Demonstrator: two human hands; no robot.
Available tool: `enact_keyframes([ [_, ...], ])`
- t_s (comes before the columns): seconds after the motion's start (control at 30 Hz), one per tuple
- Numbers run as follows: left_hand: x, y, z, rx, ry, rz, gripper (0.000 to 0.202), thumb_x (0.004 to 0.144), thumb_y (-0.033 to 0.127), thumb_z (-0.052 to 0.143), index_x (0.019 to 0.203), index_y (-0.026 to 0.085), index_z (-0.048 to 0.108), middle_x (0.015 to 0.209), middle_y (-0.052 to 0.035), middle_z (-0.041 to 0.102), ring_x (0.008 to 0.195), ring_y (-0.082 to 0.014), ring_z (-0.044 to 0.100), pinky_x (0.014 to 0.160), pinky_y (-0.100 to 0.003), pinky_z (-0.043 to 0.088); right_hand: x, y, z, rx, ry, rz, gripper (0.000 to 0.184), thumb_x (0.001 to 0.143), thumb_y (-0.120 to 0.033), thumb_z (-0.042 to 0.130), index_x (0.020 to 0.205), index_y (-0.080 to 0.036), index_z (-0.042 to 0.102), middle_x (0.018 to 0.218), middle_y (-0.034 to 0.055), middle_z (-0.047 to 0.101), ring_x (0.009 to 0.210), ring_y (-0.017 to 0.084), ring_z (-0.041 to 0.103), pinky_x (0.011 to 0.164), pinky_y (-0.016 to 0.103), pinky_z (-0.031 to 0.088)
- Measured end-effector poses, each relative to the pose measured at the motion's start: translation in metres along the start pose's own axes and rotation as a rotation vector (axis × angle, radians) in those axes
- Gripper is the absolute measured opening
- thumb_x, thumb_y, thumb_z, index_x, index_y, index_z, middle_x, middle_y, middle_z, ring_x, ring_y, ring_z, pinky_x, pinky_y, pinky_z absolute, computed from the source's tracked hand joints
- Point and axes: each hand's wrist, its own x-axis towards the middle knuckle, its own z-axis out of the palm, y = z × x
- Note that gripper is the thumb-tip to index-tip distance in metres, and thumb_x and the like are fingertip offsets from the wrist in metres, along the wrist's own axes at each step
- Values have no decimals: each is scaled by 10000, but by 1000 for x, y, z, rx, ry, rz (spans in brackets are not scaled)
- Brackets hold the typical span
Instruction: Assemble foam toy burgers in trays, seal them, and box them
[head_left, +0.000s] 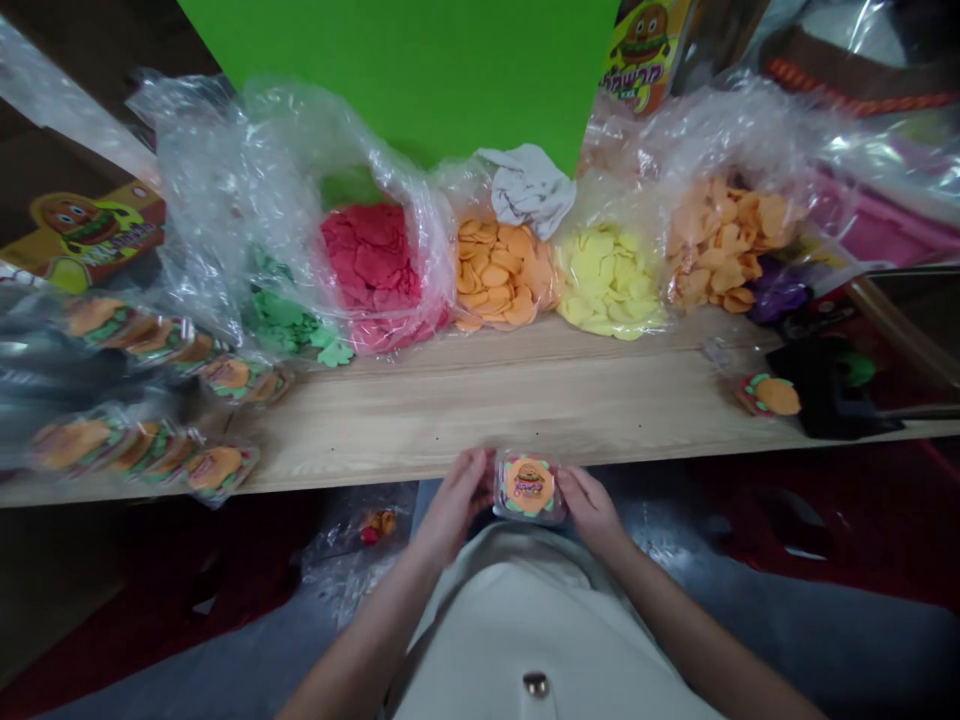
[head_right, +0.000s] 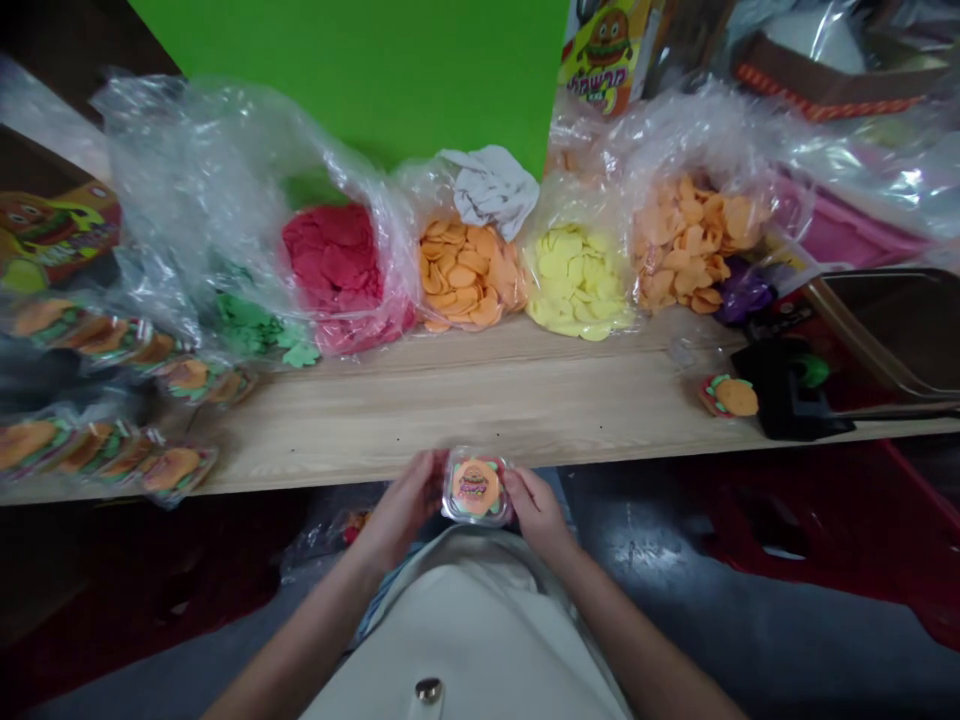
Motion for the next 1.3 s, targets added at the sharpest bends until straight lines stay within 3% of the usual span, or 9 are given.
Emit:
enact_keyframes([
  [0.1,-18,-19,-2,-132,98,101,262,734,379,635,899,191,555,916,-11,588,764,-105,559,664,-217,454,-5,5,9,64,76,3,382,862,-535,361,785,-194,516,671,20,513,628,149,461,577,265,401],
  [0.2,-19,-11,-8,-99,125,164,250,717,352,655,874,174,577,849,-3,583,698,-91,534,631,-206,440,0,-1,0,75,-149,20,386,860,-537,365,805,-190,524,751,42,557,701,167,507,668,295,433],
  [0.4,-9,22,-24,414,-186,90,235,725,325,639,852,129,664,735,-28,621,611,-92,498,592,-213,402,19,-25,-20,-241,-404,-47,344,870,-506,374,735,-197,444,662,-21,467,616,119,447,554,234,355],
  [0.53,-16,4,-25,306,-220,-5,262,636,280,723,852,149,656,758,-24,640,666,-105,543,646,-224,411,11,-23,-12,-483,-582,-150,368,885,-439,378,629,-177,408,619,-29,435,584,97,392,528,219,288],
  [0.67,-30,-20,-22,130,-147,-84,278,605,261,745,844,154,655,882,-58,659,784,-150,584,754,-281,438,-6,-21,-16,-627,-617,-190,347,914,-399,312,684,-175,443,660,-3,484,597,106,409,545,229,293],
  [0.83,-36,-21,-9,500,-217,149,179,740,305,621,850,182,690,893,-67,647,858,-176,570,815,-295,420,-14,-34,-24,-849,-697,-284,289,898,-338,334,698,-180,470,647,18,519,576,121,425,539,250,260],
  [1.0,-34,-15,-5,697,-305,293,197,798,307,543,878,213,697,869,-57,625,842,-164,560,791,-272,417,-19,-28,-20,-790,-674,-265,226,855,-262,381,655,-181,451,608,-2,505,543,107,412,518,239,239],
  [1.2,-31,-14,-3,570,-331,118,167,740,294,616,840,192,703,866,-58,655,824,-170,581,772,-276,431,-22,-30,-26,-684,-656,-200,184,832,-250,420,661,-181,427,626,-28,471,555,86,398,522,211,250],
  [1.3,-30,-17,1,452,-251,12,180,679,274,675,828,174,689,826,-53,675,760,-163,596,728,-278,447,-21,-39,-29,-726,-591,-208,94,780,-199,458,693,-184,425,659,-26,477,577,88,393,531,213,247],
])
